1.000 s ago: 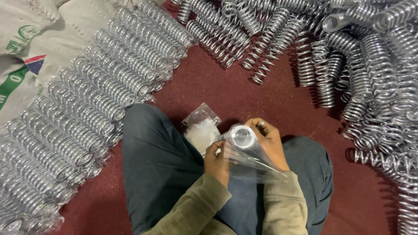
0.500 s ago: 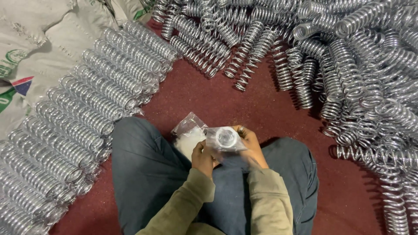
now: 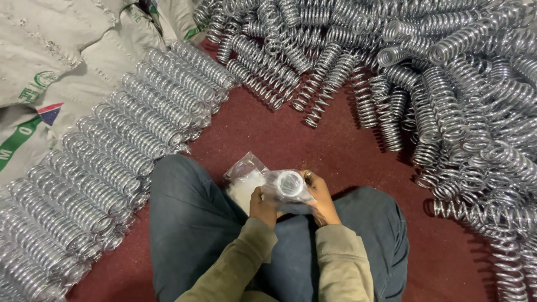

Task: The person is sitting on the floor, picking up individual metal springs from a large pile and placing them into small, clear plastic bags.

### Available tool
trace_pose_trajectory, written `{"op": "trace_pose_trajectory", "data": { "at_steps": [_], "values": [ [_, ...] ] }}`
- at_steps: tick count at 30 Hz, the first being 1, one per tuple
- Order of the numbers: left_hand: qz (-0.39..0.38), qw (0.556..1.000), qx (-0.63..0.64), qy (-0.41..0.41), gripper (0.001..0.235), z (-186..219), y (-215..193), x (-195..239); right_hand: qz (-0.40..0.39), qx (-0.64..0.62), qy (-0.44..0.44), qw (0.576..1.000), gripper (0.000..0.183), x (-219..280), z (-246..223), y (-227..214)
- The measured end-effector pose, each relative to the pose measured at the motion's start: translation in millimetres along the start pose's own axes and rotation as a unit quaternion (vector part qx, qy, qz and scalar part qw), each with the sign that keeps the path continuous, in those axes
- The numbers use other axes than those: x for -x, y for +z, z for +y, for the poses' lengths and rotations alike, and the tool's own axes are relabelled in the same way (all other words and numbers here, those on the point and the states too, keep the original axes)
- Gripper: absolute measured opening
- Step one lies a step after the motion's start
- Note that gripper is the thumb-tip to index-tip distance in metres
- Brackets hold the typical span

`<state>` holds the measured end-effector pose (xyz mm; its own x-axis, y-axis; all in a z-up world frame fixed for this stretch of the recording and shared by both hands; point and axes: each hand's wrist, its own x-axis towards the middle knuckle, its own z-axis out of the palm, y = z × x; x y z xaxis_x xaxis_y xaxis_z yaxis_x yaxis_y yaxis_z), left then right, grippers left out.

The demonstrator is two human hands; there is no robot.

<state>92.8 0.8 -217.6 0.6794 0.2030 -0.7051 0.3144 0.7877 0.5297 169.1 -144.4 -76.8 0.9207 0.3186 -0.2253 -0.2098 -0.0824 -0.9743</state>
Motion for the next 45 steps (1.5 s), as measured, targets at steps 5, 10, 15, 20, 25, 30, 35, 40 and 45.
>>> {"op": "trace_pose_trajectory", "data": {
  "at_steps": [5, 10, 15, 20, 25, 30, 35, 40, 45],
  "values": [
    [-0.004, 0.995, -0.091, 0.035, 0.017, 40, 53, 67, -0.011, -0.011, -0.007, 1.000, 0.027, -2, 6, -2],
    [-0.028, 0.999, 0.046, -0.008, 0.020, -4, -8, -33, -0.014, 0.002, -0.001, 1.000, 0.031, -4, 8, -2],
    [-0.009, 0.999, -0.039, 0.023, 0.020, 6, 21, -9, 0.008, 0.015, -0.002, 1.000, 0.026, -2, 5, -3],
    [0.025, 0.986, -0.161, 0.049, 0.014, 46, 64, 65, 0.012, 0.271, -0.088, 0.958, 0.059, 58, -98, 9],
    [0.110, 0.980, -0.159, 0.041, 0.013, 49, 82, 103, -0.063, 0.289, -0.272, 0.916, 0.061, 78, -144, 9],
    [0.130, 0.940, -0.303, 0.092, 0.021, 59, 81, 106, 0.188, 0.117, -0.431, 0.875, 0.015, 89, -190, 14],
    [0.117, 0.938, -0.324, 0.032, 0.016, 59, 76, 75, 0.176, 0.142, -0.410, 0.884, 0.015, 86, -195, 22],
    [0.116, 0.936, -0.327, 0.062, 0.019, 47, 66, 69, 0.181, 0.136, -0.407, 0.885, 0.015, 94, -199, 29],
    [0.115, 0.928, -0.336, 0.108, 0.015, 35, 65, 70, 0.176, 0.138, -0.438, 0.871, 0.013, 104, -212, 29]
  ]
}}
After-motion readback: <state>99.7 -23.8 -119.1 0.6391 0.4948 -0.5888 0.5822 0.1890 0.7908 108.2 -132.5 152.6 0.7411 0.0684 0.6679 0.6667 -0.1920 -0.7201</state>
